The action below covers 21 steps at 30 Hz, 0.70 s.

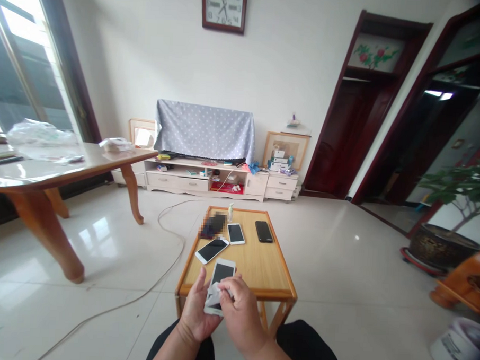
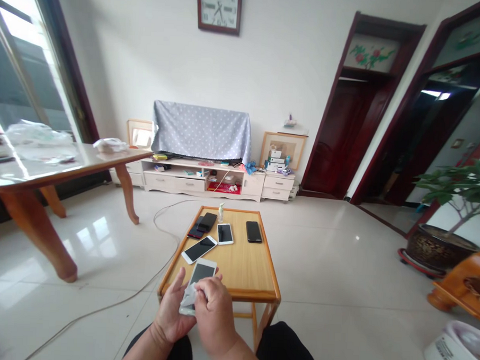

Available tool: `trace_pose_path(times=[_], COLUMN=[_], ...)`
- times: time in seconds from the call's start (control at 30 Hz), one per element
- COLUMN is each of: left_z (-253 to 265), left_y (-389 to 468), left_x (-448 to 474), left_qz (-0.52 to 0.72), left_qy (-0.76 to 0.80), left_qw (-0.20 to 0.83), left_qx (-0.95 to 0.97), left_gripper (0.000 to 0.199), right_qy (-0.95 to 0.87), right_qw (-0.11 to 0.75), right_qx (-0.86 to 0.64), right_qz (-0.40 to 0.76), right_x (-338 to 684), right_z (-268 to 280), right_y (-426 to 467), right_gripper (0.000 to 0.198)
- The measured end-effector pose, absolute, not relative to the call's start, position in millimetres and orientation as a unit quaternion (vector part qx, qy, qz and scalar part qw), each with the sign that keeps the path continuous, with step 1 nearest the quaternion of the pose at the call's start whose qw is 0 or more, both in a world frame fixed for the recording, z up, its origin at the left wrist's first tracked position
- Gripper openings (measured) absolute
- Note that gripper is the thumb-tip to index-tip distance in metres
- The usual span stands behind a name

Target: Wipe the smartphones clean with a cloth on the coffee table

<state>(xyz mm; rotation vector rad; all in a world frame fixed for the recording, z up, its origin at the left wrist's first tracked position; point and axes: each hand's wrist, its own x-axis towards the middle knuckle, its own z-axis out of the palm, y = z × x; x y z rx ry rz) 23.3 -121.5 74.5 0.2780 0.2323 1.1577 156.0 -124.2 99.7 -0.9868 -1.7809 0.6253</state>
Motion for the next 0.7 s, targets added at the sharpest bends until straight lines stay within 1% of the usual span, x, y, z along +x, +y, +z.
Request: trace_pose_path(times=[0.13,0.23,0.37,0.47,0.57,0.63,0.7], left_z=[76,74,73,73,70,67,65], left_y=[-173,-205,-232,-242,-246,-245,-244], left_x=[19,18,16,16,14,11,8], left_qz=[0.567,0.589,0.594,0.586,0.571,0.564,0.562], left_qy=[0.147,0.158,0.156,0.176,0.182,0.177,0.171], left_qw=[0.801,0.783,0.779,0.782,0.791,0.797,0.798], left_qx=[0.123,0.123,0.127,0.119,0.122,0.128,0.134], left_gripper=[0.051,0.047,0.052,0.054,0.057,0.059,0.06], right_qy=[-0.728,-0.712,-0.705,-0.726,-0.75,-0.764,-0.782], right_qw=[0.472,0.488,0.499,0.469,0.432,0.417,0.409], right_qx=[-0.439,-0.442,-0.426,-0.418,-0.423,-0.418,-0.393], right_qz=[0.234,0.245,0.27,0.279,0.269,0.259,0.258], right_x=[158,164,171,168,158,150,144], right_z=[103,111,126,126,115,106,100], right_y=[-154,-172,-192,-208,-224,-234,-242], right_gripper=[0.021,0.016,0.011,0.014,0.014,0.013,0.017])
